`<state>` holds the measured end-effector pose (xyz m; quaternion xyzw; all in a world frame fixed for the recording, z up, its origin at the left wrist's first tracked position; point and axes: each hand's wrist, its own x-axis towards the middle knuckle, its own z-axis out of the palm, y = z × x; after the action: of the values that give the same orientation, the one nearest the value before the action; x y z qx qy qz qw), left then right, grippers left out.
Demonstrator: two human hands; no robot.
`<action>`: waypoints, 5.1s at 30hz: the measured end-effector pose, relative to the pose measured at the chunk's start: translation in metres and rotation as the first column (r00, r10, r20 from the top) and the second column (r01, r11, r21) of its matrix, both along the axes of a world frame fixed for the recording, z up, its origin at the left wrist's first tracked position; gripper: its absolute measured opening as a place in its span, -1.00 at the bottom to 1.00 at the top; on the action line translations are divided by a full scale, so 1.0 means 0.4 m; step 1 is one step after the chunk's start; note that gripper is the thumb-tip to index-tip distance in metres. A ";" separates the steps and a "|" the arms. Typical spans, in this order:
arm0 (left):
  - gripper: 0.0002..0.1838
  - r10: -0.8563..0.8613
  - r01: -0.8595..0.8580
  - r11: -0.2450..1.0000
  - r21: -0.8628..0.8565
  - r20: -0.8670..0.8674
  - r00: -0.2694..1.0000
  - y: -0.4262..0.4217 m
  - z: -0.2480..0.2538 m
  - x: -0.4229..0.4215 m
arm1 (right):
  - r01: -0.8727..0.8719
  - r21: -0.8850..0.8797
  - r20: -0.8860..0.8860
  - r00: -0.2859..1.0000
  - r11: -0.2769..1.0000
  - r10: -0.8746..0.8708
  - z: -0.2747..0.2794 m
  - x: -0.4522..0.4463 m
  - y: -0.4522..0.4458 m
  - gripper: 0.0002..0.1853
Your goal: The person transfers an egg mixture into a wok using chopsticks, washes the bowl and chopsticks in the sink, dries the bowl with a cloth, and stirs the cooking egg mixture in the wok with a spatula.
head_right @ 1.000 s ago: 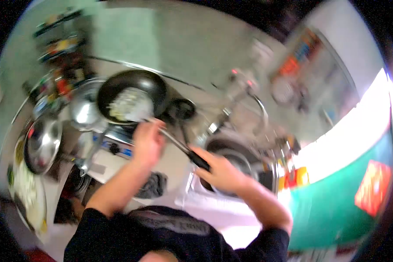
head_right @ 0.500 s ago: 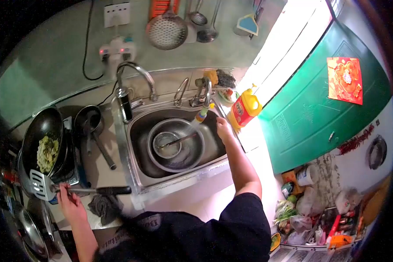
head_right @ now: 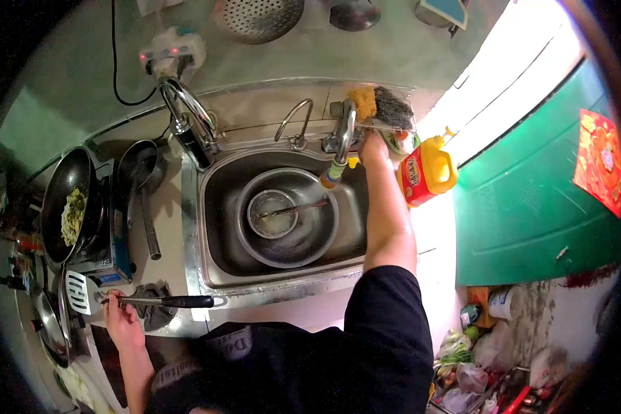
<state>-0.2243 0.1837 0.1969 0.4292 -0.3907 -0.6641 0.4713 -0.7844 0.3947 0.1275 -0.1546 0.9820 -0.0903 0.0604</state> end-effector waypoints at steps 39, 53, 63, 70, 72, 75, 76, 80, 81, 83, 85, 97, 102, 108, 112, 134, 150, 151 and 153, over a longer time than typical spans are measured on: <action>-0.73 -0.023 0.026 0.996 -0.087 0.036 0.999 -0.199 -0.212 0.519 | -0.960 0.242 -0.214 0.089 0.141 0.973 0.456 1.019 -0.919 -0.68; -0.75 0.044 -0.043 0.999 0.015 -0.127 0.991 -0.182 -0.255 0.499 | -0.953 0.263 -0.215 0.095 0.151 0.972 0.430 0.974 -0.921 -0.71; -0.76 0.098 -0.093 0.994 0.064 -0.075 0.992 -0.179 -0.275 0.503 | -0.956 0.141 -0.167 0.235 0.259 0.958 0.465 0.955 -0.907 -0.66; -0.83 0.036 -0.035 0.992 0.119 -0.010 0.999 -0.190 -0.317 0.486 | -0.845 -0.059 0.110 0.524 0.532 0.844 0.530 1.014 -0.875 -0.56; -0.83 0.015 -0.012 0.991 0.136 -0.023 1.000 -0.191 -0.321 0.477 | -0.854 -0.057 0.113 0.509 0.517 0.853 0.514 0.985 -0.890 -0.58; -0.83 0.023 -0.019 0.989 0.144 -0.023 0.999 -0.185 -0.343 0.480 | -0.890 0.019 0.006 0.455 0.455 0.891 0.519 0.983 -0.891 -0.63; -0.83 0.018 -0.014 0.990 0.138 -0.028 0.999 -0.182 -0.354 0.484 | -0.906 0.105 -0.102 0.400 0.410 0.911 0.523 0.993 -0.891 -0.65; -0.84 0.067 -0.069 0.981 0.179 0.017 0.998 -0.167 -0.387 0.499 | -0.885 0.193 -0.108 0.410 0.424 0.906 0.523 1.022 -0.890 -0.67; -0.85 0.088 -0.093 0.975 0.201 0.030 0.996 -0.164 -0.391 0.501 | -0.909 0.181 -0.118 0.359 0.375 0.926 0.493 1.000 -0.903 -0.67; -0.85 0.090 -0.093 0.974 0.205 0.023 0.996 -0.159 -0.396 0.503 | -0.929 0.153 -0.131 0.319 0.337 0.939 0.453 0.984 -0.923 -0.68; -0.85 0.090 -0.092 0.974 0.207 0.022 0.996 -0.159 -0.393 0.503 | -0.901 0.236 -0.109 0.347 0.363 0.932 0.444 0.997 -0.937 -0.68; -0.86 0.096 -0.099 0.972 0.212 0.026 0.995 -0.154 -0.398 0.490 | -0.943 0.119 -0.190 0.284 0.310 0.940 0.464 1.074 -0.964 -0.68; -0.87 0.087 -0.086 0.979 0.186 0.006 0.996 -0.154 -0.384 0.478 | -0.940 0.162 -0.110 0.286 0.301 0.952 0.408 1.112 -1.013 -0.67; -0.87 0.111 -0.109 0.975 0.194 0.000 0.994 -0.144 -0.442 0.500 | -0.937 0.082 -0.079 0.334 0.340 0.939 0.370 1.091 -1.058 -0.68; -0.87 0.110 -0.115 0.967 0.228 0.031 0.993 -0.139 -0.430 0.500 | -0.945 -0.093 -0.024 0.318 0.315 0.948 0.392 1.036 -1.071 -0.68; -0.88 0.120 -0.126 0.963 0.238 0.039 0.992 -0.126 -0.430 0.482 | -0.872 0.140 0.219 0.490 0.470 0.844 0.434 1.153 -1.084 -0.66; -0.88 0.127 -0.136 0.954 0.268 0.049 0.991 -0.130 -0.463 0.492 | -0.956 0.156 -0.087 0.238 0.249 0.967 0.487 1.021 -1.075 -0.67; -0.88 0.126 -0.134 0.954 0.269 0.050 0.991 -0.130 -0.461 0.490 | -0.935 0.193 -0.023 0.300 0.298 0.954 0.485 1.031 -1.065 -0.67; -0.89 0.128 -0.132 0.957 0.259 0.031 0.991 -0.129 -0.457 0.485 | -0.910 0.229 0.038 0.362 0.345 0.931 0.473 1.039 -1.064 -0.68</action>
<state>-0.0301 0.1322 0.0140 0.5168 -0.2743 -0.6743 0.4506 -0.3689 -0.0309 0.3168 -0.6769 0.7294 0.0716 0.0682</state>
